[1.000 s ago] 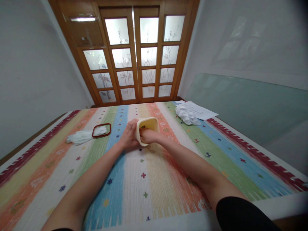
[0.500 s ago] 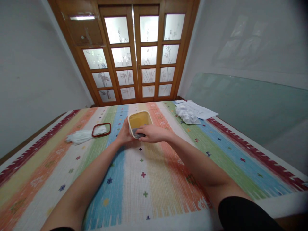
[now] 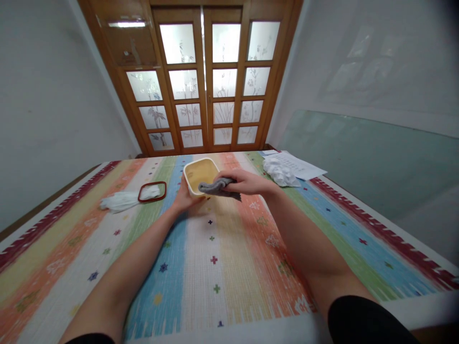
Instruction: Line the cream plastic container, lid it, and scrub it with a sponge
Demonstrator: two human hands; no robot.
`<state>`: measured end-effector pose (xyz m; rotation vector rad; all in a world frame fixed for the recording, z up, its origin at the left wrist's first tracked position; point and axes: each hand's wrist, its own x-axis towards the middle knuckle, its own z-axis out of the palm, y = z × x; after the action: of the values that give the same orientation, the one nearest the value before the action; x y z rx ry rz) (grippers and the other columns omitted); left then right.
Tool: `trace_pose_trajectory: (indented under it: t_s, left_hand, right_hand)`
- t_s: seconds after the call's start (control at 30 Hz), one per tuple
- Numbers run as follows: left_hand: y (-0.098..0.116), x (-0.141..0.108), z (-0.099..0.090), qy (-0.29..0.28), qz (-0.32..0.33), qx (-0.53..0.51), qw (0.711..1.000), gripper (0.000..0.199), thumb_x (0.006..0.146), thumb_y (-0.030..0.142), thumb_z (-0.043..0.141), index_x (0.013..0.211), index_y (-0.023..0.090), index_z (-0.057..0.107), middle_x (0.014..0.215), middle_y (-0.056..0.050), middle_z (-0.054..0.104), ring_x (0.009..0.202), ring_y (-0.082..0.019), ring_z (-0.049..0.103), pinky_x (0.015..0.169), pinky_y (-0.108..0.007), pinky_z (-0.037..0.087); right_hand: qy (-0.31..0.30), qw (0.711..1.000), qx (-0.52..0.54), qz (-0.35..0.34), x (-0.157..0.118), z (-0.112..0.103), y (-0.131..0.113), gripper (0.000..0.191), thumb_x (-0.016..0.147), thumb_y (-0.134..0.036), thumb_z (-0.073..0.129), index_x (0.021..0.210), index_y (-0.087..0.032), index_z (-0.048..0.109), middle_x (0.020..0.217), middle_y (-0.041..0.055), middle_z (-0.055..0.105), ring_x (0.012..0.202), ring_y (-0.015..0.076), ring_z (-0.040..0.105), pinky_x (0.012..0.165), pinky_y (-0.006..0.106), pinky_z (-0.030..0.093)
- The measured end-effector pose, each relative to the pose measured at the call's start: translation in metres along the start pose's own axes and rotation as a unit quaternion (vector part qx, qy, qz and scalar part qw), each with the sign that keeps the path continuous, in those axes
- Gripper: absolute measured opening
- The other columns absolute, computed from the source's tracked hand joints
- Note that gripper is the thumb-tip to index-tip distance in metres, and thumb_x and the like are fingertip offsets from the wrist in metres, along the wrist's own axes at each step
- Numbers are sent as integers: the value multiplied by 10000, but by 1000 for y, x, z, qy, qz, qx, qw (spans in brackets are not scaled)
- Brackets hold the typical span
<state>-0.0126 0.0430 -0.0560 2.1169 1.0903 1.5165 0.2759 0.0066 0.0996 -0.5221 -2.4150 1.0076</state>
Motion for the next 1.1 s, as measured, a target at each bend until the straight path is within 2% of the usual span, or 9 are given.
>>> trace_pose_trajectory:
  t_s: [0.1,0.23,0.37,0.47,0.53,0.73,0.87,0.93,1.1]
  left_hand:
    - [-2,-2,-3,4,-16,-11,1000,1154,651,394,933,1579,244,264,1562,-175,447,1459,-364,474,1240,-615,354]
    - [0,-3,-3,-2,-27,-28,999,1202,643,381,944,1600,259,227,1583,-173,439,1468,-370,471,1256,-613,331]
    - [0,-4,-3,2,-32,-29,999,1245,646,386,947,1622,258,186,1583,-179,437,1473,-373,464,1263,-616,316]
    - [-3,-4,-3,15,-30,-14,999,1246,642,398,947,1625,245,197,1589,-181,416,1493,-379,432,1275,-611,291]
    - [-5,-4,-3,18,-31,-6,999,1240,645,409,942,1628,242,205,1583,-177,418,1499,-376,421,1284,-604,273]
    - [-2,-3,0,53,-40,14,998,1274,639,429,943,1647,260,183,1610,-164,389,1520,-370,387,1298,-571,259]
    - [5,-4,3,58,-32,47,997,1282,636,443,949,1644,257,180,1617,-180,377,1516,-385,390,1284,-594,274]
    - [8,-5,3,50,-23,72,996,1286,631,454,951,1640,247,180,1618,-195,366,1515,-404,386,1273,-613,286]
    - [17,-6,1,-12,34,93,995,1280,614,418,950,1631,231,194,1595,-219,380,1498,-440,397,1248,-626,334]
  right_hand:
    - [127,977,166,30,1,-7,22,259,855,-298,707,1099,-212,699,1035,28,719,961,204,658,840,322,524]
    - [257,910,318,69,7,-10,51,398,769,-312,773,1154,-244,700,1125,28,747,995,214,690,890,347,551]
    - [365,864,334,97,14,-16,77,397,699,-326,783,1080,-244,709,1047,18,762,938,216,684,840,339,551]
    - [445,837,308,77,16,-22,92,371,694,-348,759,1047,-253,691,988,-10,736,907,199,657,813,317,527]
    - [486,832,262,59,16,-24,98,303,722,-366,739,994,-253,671,933,-27,700,880,183,632,814,304,504]
    - [495,855,133,76,20,-11,88,215,801,-414,664,921,-248,599,837,-33,614,824,181,569,793,311,470]
    - [403,903,87,119,27,10,76,226,840,-397,621,1005,-242,627,931,-3,663,910,208,600,845,351,505]
    - [375,915,71,131,29,19,73,217,871,-390,600,1032,-247,625,959,3,667,936,215,609,887,377,513]
    - [378,916,29,130,30,28,75,177,917,-367,561,1049,-258,604,1001,6,655,988,222,607,989,404,476]
